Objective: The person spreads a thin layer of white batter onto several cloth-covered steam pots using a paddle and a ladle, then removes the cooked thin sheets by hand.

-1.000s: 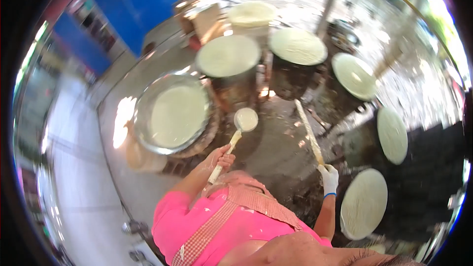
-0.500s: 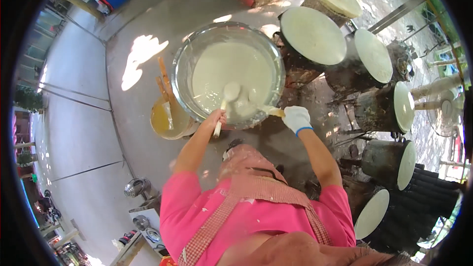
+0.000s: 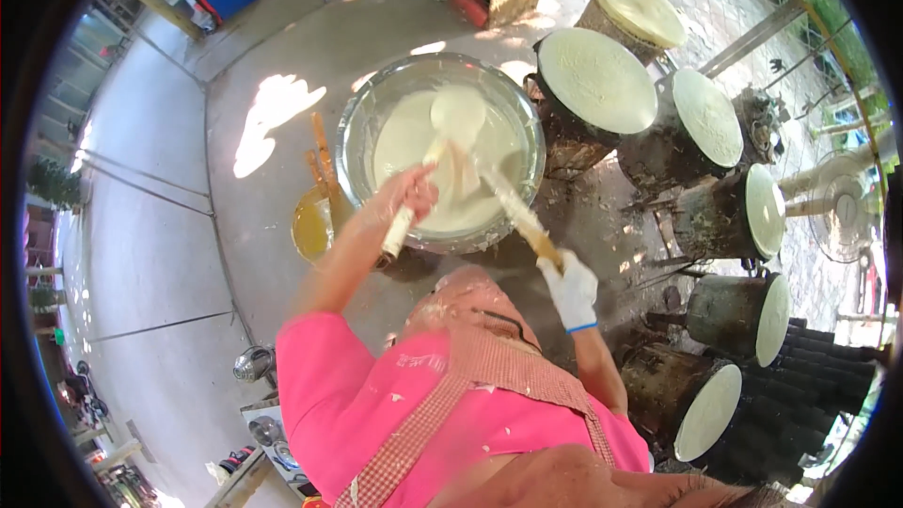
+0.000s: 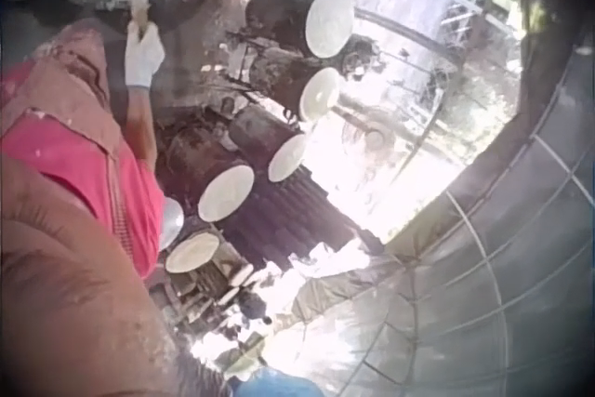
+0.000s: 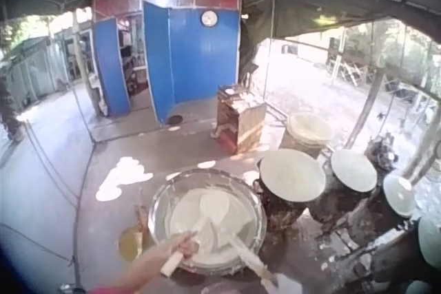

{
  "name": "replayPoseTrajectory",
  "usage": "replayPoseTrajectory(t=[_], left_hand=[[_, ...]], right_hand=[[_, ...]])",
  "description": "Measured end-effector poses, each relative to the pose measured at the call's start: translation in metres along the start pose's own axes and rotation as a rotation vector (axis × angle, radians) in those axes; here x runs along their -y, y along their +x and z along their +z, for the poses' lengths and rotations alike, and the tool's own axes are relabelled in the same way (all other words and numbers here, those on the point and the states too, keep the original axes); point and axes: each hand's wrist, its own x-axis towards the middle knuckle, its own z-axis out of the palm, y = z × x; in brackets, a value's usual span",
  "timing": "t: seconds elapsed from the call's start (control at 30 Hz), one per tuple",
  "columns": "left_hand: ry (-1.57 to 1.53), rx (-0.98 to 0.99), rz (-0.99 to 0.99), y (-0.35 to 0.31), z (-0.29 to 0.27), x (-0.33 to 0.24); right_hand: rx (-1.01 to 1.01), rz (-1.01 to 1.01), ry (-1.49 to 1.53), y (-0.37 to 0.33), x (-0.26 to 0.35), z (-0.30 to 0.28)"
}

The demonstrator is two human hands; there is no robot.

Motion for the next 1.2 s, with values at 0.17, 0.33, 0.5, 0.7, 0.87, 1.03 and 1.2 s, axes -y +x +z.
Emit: replayPoseTrajectory(t=[0.17,0.33,0.5,0.7,0.87,1.03,1.2], left_hand=[[0.386,0.291,0.355,-0.142,0.108,-0.031],[0.771,0.283,0.697,-0.208,0.151,-0.053],[0.764,0.253,0.417,-0.094,0.104,-0.053],[0.316,0.212,-0.508,-0.026,0.111,-0.032],[0.902,0.682,-0.336,0.015,0.172,0.097],[0.576,0.350,-1.225,0.057,0.183,0.260],[0.415,0.157,-1.785,0.067,0.128,0.491]], right_hand=[[-0.603,-0.345,-0.098,0.043,0.036,-0.087],[-0.723,-0.318,0.323,0.054,0.066,-0.142],[-0.119,0.107,0.835,0.047,0.002,-0.037],[-0.132,0.527,0.642,-0.093,-0.025,-0.054],[-0.419,0.657,0.973,-0.200,-0.029,-0.090],[-0.543,0.917,0.736,-0.355,-0.044,-0.013],[-0.796,1.445,0.287,-0.559,0.010,0.090]])
